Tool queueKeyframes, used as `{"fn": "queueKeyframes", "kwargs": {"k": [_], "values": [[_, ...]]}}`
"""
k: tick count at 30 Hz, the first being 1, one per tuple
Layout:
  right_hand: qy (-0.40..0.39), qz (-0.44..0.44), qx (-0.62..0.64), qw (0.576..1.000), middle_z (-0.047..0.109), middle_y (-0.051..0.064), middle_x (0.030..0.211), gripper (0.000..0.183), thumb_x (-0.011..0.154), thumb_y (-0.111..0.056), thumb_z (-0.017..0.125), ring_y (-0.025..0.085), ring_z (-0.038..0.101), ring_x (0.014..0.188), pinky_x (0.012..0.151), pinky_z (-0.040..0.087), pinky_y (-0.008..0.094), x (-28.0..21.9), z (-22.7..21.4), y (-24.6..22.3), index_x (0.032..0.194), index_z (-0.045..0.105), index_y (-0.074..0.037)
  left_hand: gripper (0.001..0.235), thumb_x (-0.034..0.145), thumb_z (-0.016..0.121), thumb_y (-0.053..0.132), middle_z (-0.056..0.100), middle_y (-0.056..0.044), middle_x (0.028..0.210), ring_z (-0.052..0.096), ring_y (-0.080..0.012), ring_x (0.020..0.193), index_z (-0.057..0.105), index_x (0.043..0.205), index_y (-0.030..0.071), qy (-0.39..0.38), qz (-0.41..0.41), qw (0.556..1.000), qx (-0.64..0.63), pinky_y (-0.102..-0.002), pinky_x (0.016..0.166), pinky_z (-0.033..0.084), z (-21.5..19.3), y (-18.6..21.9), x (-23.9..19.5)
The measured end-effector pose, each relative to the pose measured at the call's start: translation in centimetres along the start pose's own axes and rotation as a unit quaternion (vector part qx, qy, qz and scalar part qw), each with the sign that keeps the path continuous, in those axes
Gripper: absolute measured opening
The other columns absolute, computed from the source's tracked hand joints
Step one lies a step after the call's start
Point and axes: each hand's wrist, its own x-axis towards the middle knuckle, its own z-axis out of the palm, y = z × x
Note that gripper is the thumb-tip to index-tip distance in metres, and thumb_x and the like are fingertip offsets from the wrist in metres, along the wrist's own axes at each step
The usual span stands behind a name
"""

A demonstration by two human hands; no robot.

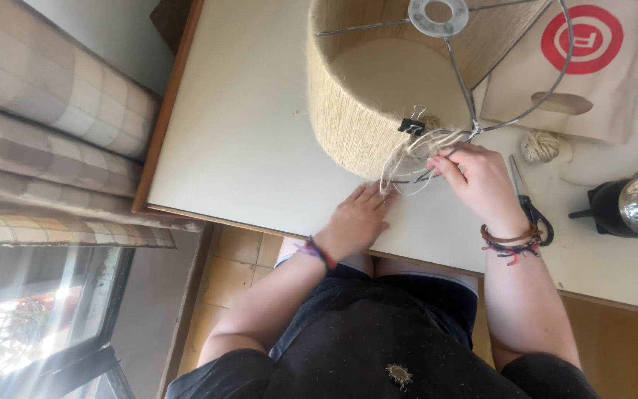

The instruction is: The person wraps twine around a metal lampshade frame, securing it with a binder clip and cutting excess with scissors. They repeatedly wind the twine around the frame, adjusting and trimming as needed.

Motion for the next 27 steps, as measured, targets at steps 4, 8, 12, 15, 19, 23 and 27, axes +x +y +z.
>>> {"fn": "queueKeyframes", "kwargs": {"k": [4,8,12,15,19,23,27], "values": [[-0.015,-0.003,0.0,1.0,0.078,0.002,0.094,0.019,0.104,-0.02,0.064,0.02,0.072,0.086,0.081,0.053,0.034,-0.3,1.3,0.9,0.099,0.08,-0.012,0.036,0.096,0.067,0.036,0.068,-0.006,0.112,0.065,-0.0252,0.097,0.068,0.124,0.013,0.036,0.019,0.994,-0.102,-0.041,0.085,0.05,-9.3,1.2,-1.2],[-0.105,0.057,0.029,0.992,0.075,0.006,0.101,0.023,0.097,-0.023,0.068,0.02,0.065,0.075,0.073,0.05,0.033,-0.7,0.2,1.6,0.117,0.076,-0.015,0.008,0.102,0.067,0.016,0.069,0.001,0.078,0.061,-0.0194,0.059,0.072,0.104,0.011,0.25,0.041,0.954,-0.159,-0.033,0.065,0.051,-19.5,2.5,-0.3],[-0.039,0.118,-0.023,0.992,0.073,0.01,0.115,0.03,0.102,-0.005,0.062,0.018,0.06,0.064,0.073,0.055,0.037,0.2,-0.4,4.0,0.132,0.068,-0.006,0.012,0.104,0.061,0.01,0.074,0.0,0.085,0.072,-0.0152,0.075,0.073,0.107,0.006,0.335,0.051,0.925,-0.17,-0.031,0.071,0.05,-23.9,2.2,1.8],[-0.052,0.024,-0.068,0.996,0.051,0.027,0.138,0.074,0.082,-0.017,0.067,0.039,0.045,0.139,0.102,0.047,0.056,2.6,2.7,5.6,0.153,0.046,-0.011,0.01,0.106,0.06,0.015,0.069,0.0,0.104,0.062,-0.0224,0.089,0.069,0.111,0.015,0.335,0.021,0.938,-0.085,-0.036,0.084,0.039,-25.3,1.9,5.3],[-0.052,0.091,-0.027,0.994,0.057,0.021,0.117,0.057,0.086,-0.027,0.069,0.04,0.054,0.107,0.081,0.05,0.052,4.5,5.4,5.9,0.135,0.05,-0.005,0.022,0.091,0.07,0.039,0.066,-0.002,0.098,0.061,-0.0286,0.098,0.07,0.098,0.018,0.277,-0.041,0.958,0.064,-0.043,0.089,0.044,-21.8,0.1,11.9],[0.006,0.27,0.561,0.783,0.06,0.017,0.14,0.06,0.097,-0.035,0.057,0.033,0.067,0.12,0.087,0.064,0.048,8.0,5.0,4.7,0.151,0.038,-0.016,0.033,0.083,0.052,0.046,0.07,-0.002,0.08,0.064,-0.0257,0.088,0.072,0.075,0.02,-0.001,-0.13,0.986,0.1,-0.042,0.082,0.047,-19.3,-2.3,17.2],[0.038,0.214,0.598,0.772,0.032,-0.003,0.049,0.058,0.094,-0.007,0.058,0.012,0.05,0.05,0.057,0.054,0.033,8.1,2.5,0.9,0.15,0.047,-0.014,0.053,0.076,0.065,0.055,0.072,-0.001,0.096,0.068,-0.0296,0.094,0.063,0.109,0.013,-0.094,-0.137,0.985,-0.046,-0.047,0.072,0.052,-21.7,-2.5,16.8]]}}
